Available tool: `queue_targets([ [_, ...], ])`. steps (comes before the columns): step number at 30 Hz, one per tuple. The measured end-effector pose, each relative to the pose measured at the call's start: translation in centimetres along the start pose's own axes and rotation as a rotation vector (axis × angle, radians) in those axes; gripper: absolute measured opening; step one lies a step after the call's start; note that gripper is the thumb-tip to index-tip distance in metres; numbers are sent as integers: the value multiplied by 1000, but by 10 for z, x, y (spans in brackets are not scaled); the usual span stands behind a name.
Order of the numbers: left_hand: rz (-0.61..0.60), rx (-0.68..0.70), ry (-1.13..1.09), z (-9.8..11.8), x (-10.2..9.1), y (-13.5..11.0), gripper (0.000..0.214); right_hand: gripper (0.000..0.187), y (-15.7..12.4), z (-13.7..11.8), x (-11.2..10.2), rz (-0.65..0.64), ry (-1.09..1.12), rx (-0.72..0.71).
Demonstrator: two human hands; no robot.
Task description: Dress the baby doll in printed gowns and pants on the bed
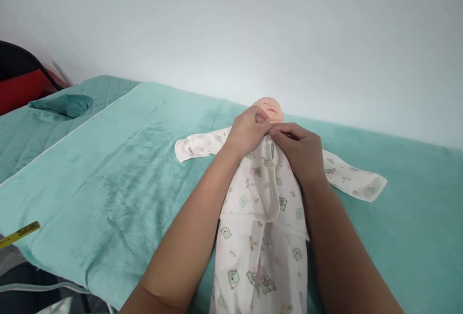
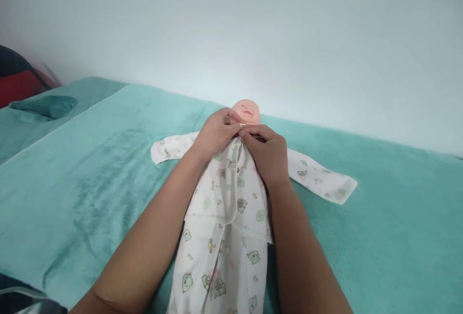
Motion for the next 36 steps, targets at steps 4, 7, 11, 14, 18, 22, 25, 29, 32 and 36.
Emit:
queue_targets([
  [4,11,-38,-128,-4,2,-1,22,19,5,9,-6,62,49,61],
  [7,21,-69,-269,-7,5,-3,27,22,8,11,-3,37,49,78],
  [11,56,-58,-378,-5,5,-4,28,23,10,11,0,-6,7,70],
  [14,58,-72,-370,-6,6,-3,26,23,11,11,1,-22,21,54],
  [18,45,-70,-280,-9,7,-2,21,26,12,13,2,-36,63,50],
  [22,39,1,-167,-7,5,1,13,25,12,13,2,-30,69,47],
  [25,42,50,-100,-5,3,2,12,24,12,14,3,-32,75,50],
  [29,49,63,-69,-5,2,3,15,23,12,15,2,-29,58,56],
  [32,47,41,-95,-7,2,3,15,22,12,14,3,-31,51,54],
  [36,39,-3,-199,-8,2,1,14,21,12,13,2,-32,50,49],
])
Point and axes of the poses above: each hand's wrist, its own y-axis towards the middle knuckle, its own x-axis out of the palm, z = x × y, the point moved 10 cm from there along y, towards the middle knuckle, and after that the axes turned 13 degrees about x, right-handed, at the moved point
